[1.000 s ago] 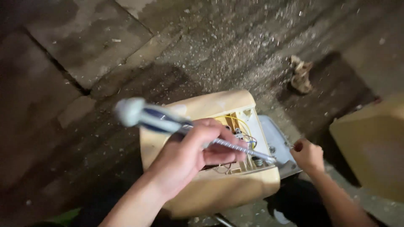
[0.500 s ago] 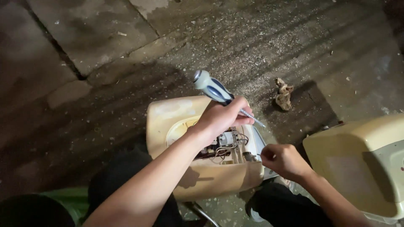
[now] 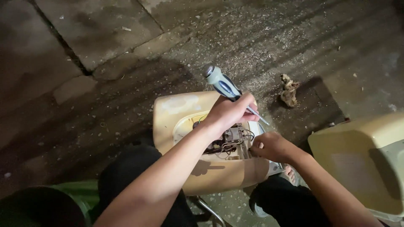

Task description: Inspecting the heating element and internal wiring of a water heater using a screwdriver.

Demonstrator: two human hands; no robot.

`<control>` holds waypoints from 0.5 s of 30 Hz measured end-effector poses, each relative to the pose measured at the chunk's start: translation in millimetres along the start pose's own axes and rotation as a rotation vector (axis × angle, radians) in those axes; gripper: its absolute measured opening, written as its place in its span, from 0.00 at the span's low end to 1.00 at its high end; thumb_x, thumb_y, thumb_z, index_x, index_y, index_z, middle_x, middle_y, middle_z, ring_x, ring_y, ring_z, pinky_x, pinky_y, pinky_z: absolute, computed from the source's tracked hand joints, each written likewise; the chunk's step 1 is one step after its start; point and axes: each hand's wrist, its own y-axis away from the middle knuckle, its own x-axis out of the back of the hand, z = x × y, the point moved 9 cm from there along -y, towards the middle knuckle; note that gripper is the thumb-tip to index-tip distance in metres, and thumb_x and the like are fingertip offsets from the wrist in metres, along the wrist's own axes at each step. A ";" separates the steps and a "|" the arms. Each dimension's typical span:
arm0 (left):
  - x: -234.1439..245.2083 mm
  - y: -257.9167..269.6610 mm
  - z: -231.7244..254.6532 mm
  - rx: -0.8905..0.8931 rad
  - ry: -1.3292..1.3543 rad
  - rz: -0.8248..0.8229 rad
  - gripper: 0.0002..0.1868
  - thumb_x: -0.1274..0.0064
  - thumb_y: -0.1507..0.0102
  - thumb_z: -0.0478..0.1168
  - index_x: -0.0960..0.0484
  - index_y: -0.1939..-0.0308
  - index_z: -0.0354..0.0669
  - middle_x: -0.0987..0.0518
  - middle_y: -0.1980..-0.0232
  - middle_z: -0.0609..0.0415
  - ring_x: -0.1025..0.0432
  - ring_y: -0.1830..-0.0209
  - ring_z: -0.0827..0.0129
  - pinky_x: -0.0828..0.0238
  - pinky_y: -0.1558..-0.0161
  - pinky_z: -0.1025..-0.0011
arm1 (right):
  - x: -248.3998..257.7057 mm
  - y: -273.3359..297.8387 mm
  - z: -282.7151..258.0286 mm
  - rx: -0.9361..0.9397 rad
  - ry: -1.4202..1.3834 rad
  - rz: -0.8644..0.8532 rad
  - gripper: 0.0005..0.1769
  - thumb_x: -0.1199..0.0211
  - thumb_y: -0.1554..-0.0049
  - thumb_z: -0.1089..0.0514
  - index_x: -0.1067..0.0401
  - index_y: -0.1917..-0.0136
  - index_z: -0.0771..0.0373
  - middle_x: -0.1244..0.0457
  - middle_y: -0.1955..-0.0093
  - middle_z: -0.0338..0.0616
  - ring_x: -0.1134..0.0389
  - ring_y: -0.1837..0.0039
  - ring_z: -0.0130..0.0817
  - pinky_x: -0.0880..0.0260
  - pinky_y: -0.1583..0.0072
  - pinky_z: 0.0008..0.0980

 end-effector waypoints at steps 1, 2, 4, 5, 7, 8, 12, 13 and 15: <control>-0.3 1.2 1.6 -0.005 0.002 -0.003 0.20 0.53 0.42 0.41 0.19 0.58 0.23 0.19 0.49 0.24 0.17 0.55 0.56 0.19 0.46 0.65 | -3.3 -4.3 2.6 -0.018 -0.018 -0.026 0.19 0.40 0.44 0.41 0.17 0.52 0.53 0.24 0.53 0.42 0.23 0.46 0.45 0.26 0.42 0.45; -2.0 2.2 3.1 -0.007 0.005 -0.009 0.19 0.52 0.42 0.40 0.18 0.59 0.23 0.20 0.49 0.23 0.18 0.56 0.57 0.18 0.47 0.66 | -6.6 -7.0 6.4 -0.040 -0.036 -0.053 0.21 0.40 0.43 0.38 0.16 0.50 0.53 0.24 0.51 0.42 0.23 0.45 0.45 0.26 0.42 0.44; -4.8 3.0 4.0 0.015 -0.022 -0.019 0.20 0.53 0.41 0.41 0.19 0.57 0.23 0.20 0.47 0.24 0.18 0.54 0.57 0.19 0.45 0.65 | -3.8 -5.0 4.5 -0.054 -0.079 -0.053 0.20 0.39 0.42 0.41 0.16 0.50 0.54 0.24 0.51 0.42 0.23 0.46 0.44 0.25 0.42 0.43; -6.0 3.7 4.0 0.033 -0.050 -0.027 0.22 0.54 0.41 0.42 0.19 0.54 0.23 0.20 0.46 0.25 0.18 0.53 0.58 0.21 0.43 0.65 | -1.8 -4.5 3.4 -0.066 -0.120 -0.051 0.18 0.37 0.42 0.43 0.16 0.50 0.56 0.24 0.51 0.43 0.22 0.47 0.43 0.25 0.43 0.42; -7.5 -1.1 -1.2 0.034 -0.080 -0.033 0.21 0.54 0.40 0.43 0.19 0.54 0.26 0.19 0.46 0.28 0.18 0.54 0.59 0.22 0.42 0.64 | -3.3 -5.3 2.2 -0.073 -0.177 -0.058 0.16 0.35 0.43 0.45 0.16 0.48 0.54 0.24 0.55 0.43 0.22 0.50 0.41 0.25 0.44 0.40; -8.5 -4.0 -3.0 0.028 -0.111 -0.042 0.21 0.54 0.40 0.43 0.19 0.53 0.28 0.19 0.46 0.30 0.18 0.54 0.61 0.23 0.41 0.63 | -3.0 -6.6 2.0 -0.082 -0.233 -0.059 0.16 0.33 0.44 0.47 0.16 0.47 0.53 0.24 0.58 0.44 0.21 0.53 0.38 0.24 0.45 0.38; -8.3 -4.6 -7.3 0.049 -0.123 -0.050 0.21 0.53 0.40 0.46 0.18 0.54 0.31 0.17 0.46 0.34 0.18 0.53 0.63 0.26 0.39 0.61 | -10.8 -13.3 13.1 -0.099 -0.261 -0.070 0.15 0.35 0.42 0.46 0.14 0.50 0.53 0.24 0.62 0.44 0.21 0.56 0.37 0.23 0.48 0.36; -8.7 -4.2 -8.1 0.050 -0.131 -0.049 0.21 0.53 0.41 0.46 0.18 0.54 0.32 0.17 0.47 0.35 0.18 0.53 0.64 0.26 0.39 0.62 | -12.6 -15.2 16.5 -0.097 -0.262 -0.075 0.15 0.35 0.42 0.46 0.14 0.49 0.53 0.24 0.61 0.46 0.21 0.56 0.37 0.23 0.48 0.37; -9.6 -5.8 -10.6 0.049 -0.141 -0.048 0.21 0.52 0.41 0.46 0.18 0.54 0.32 0.16 0.47 0.36 0.18 0.54 0.65 0.27 0.38 0.62 | -11.5 -15.2 15.9 -0.094 -0.263 -0.079 0.16 0.35 0.42 0.45 0.14 0.49 0.53 0.24 0.59 0.48 0.21 0.56 0.38 0.23 0.48 0.38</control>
